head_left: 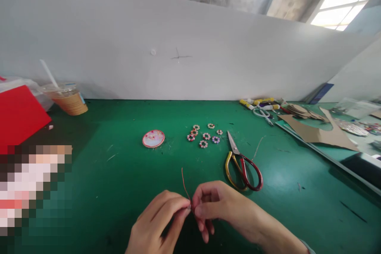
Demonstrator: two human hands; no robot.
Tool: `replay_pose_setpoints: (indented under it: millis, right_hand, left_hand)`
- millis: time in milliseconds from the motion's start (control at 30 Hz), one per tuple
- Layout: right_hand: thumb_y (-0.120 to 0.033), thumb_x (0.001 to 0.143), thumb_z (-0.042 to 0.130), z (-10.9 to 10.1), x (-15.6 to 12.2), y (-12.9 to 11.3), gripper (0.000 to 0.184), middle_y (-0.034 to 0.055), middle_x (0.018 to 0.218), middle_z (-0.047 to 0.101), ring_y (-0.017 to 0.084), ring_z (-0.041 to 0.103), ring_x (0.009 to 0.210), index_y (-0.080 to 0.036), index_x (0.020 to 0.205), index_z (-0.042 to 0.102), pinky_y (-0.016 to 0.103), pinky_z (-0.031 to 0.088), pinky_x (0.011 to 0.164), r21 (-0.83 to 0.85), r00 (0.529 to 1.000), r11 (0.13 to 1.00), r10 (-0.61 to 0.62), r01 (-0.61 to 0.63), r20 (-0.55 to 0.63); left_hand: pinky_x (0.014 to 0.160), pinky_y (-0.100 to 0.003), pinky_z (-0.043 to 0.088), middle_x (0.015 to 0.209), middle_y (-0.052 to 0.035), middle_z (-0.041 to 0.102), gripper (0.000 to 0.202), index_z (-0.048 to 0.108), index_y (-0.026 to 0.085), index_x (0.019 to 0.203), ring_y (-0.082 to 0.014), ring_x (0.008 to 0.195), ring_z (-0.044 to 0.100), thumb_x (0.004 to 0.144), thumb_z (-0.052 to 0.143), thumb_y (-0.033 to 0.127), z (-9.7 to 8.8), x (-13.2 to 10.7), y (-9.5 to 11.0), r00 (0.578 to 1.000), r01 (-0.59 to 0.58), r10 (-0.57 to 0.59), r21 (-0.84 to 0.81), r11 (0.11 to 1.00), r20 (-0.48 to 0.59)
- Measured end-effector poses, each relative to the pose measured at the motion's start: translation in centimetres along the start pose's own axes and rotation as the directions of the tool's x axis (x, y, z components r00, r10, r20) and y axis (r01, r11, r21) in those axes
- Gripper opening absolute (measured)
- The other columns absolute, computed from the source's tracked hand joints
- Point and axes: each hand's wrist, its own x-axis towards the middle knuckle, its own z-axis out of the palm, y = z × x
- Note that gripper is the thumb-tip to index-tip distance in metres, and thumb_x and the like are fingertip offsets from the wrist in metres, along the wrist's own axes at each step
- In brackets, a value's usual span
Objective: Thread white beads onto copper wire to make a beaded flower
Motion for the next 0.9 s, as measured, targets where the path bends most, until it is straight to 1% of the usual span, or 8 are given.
replay_pose_setpoints:
  millis: [167,267,333,400,467,533,733,900]
  right_hand:
    - [-0.03,0.068,0.075,0.4,0.2,-0.2,0.025,-0.0009,0.058,0.062,0.009,0.058,0.047,-0.012,0.077,0.06,0.019,0.037,0.046,-0.005,0.998,1.0,-0.007,0.006,-0.061]
    - [-0.029,0.066,0.076,0.6,0.1,-0.3,0.026,-0.0012,0.058,0.063,0.009,0.056,0.046,-0.012,0.076,0.059,0.018,0.037,0.046,-0.073,0.994,0.997,-0.033,0.025,-0.108]
    - [-0.03,0.067,0.076,0.5,0.0,-0.3,0.026,-0.0009,0.058,0.063,0.009,0.057,0.047,-0.012,0.075,0.059,0.019,0.038,0.047,-0.099,0.991,0.994,-0.061,0.049,-0.123]
    - [-0.028,0.069,0.075,0.4,0.0,-0.3,0.023,-0.0006,0.059,0.063,0.009,0.057,0.048,-0.012,0.076,0.06,0.019,0.039,0.048,-0.104,0.988,0.992,-0.088,0.075,-0.127]
    - [-0.026,0.072,0.073,0.2,0.0,-0.3,0.02,-0.0005,0.059,0.063,0.009,0.058,0.049,-0.012,0.077,0.061,0.019,0.038,0.047,-0.112,0.986,0.99,-0.105,0.091,-0.13]
    - [-0.026,0.073,0.072,0.1,0.0,-0.4,0.019,-0.0004,0.059,0.063,0.009,0.058,0.049,-0.012,0.078,0.061,0.019,0.038,0.048,-0.123,0.985,0.988,-0.115,0.099,-0.13]
    - [-0.03,0.071,0.076,0.4,-0.2,-0.7,0.025,-0.0004,0.06,0.062,0.008,0.056,0.05,-0.011,0.077,0.061,0.017,0.037,0.047,-0.148,0.98,0.983,-0.128,0.105,-0.153]
    - [-0.03,0.07,0.078,0.7,-0.2,-0.6,0.027,0.0002,0.061,0.063,0.008,0.056,0.05,-0.011,0.076,0.06,0.018,0.04,0.048,-0.136,0.974,0.981,-0.161,0.14,-0.162]
  left_hand:
    - [0.067,-0.015,0.053,0.079,0.0022,0.074,0.025,0.067,0.025,0.089,-0.0133,0.068,0.07,0.078,0.067,0.003,0.2,0.0,-0.1,0.997,0.079,-0.078,-0.039,0.996,0.015]
    - [0.063,-0.015,0.055,0.078,0.0017,0.076,0.02,0.07,0.025,0.087,-0.0142,0.065,0.071,0.077,0.07,0.008,0.3,0.0,0.0,0.975,0.216,-0.206,-0.142,0.966,0.079]
    - [0.063,-0.017,0.057,0.081,0.0,0.077,0.015,0.07,0.024,0.089,-0.0162,0.068,0.073,0.079,0.069,0.014,0.3,0.1,0.1,0.926,0.375,-0.343,-0.274,0.886,0.159]
    - [0.064,-0.022,0.059,0.084,-0.0029,0.077,0.011,0.07,0.022,0.094,-0.0184,0.07,0.073,0.084,0.066,0.021,0.4,0.5,0.3,0.843,0.538,-0.458,-0.424,0.728,0.283]
    - [0.064,-0.025,0.06,0.08,-0.0048,0.077,0.012,0.069,0.018,0.094,-0.0195,0.07,0.073,0.088,0.061,0.026,0.3,0.9,0.4,0.761,0.649,-0.501,-0.517,0.559,0.413]
    - [0.064,-0.026,0.059,0.075,-0.0051,0.076,0.014,0.07,0.016,0.091,-0.0191,0.069,0.071,0.088,0.061,0.027,0.2,1.1,0.5,0.723,0.69,-0.5,-0.537,0.485,0.478]
    - [0.059,-0.023,0.055,0.069,-0.0029,0.074,0.014,0.072,0.017,0.087,-0.0165,0.062,0.068,0.088,0.06,0.024,0.1,1.0,0.3,0.758,0.652,-0.504,-0.475,0.591,0.414]
    - [0.056,-0.022,0.054,0.068,-0.0011,0.072,0.015,0.071,0.018,0.085,-0.0149,0.06,0.066,0.089,0.06,0.027,0.3,0.8,0.2,0.751,0.657,-0.509,-0.552,0.512,0.421]
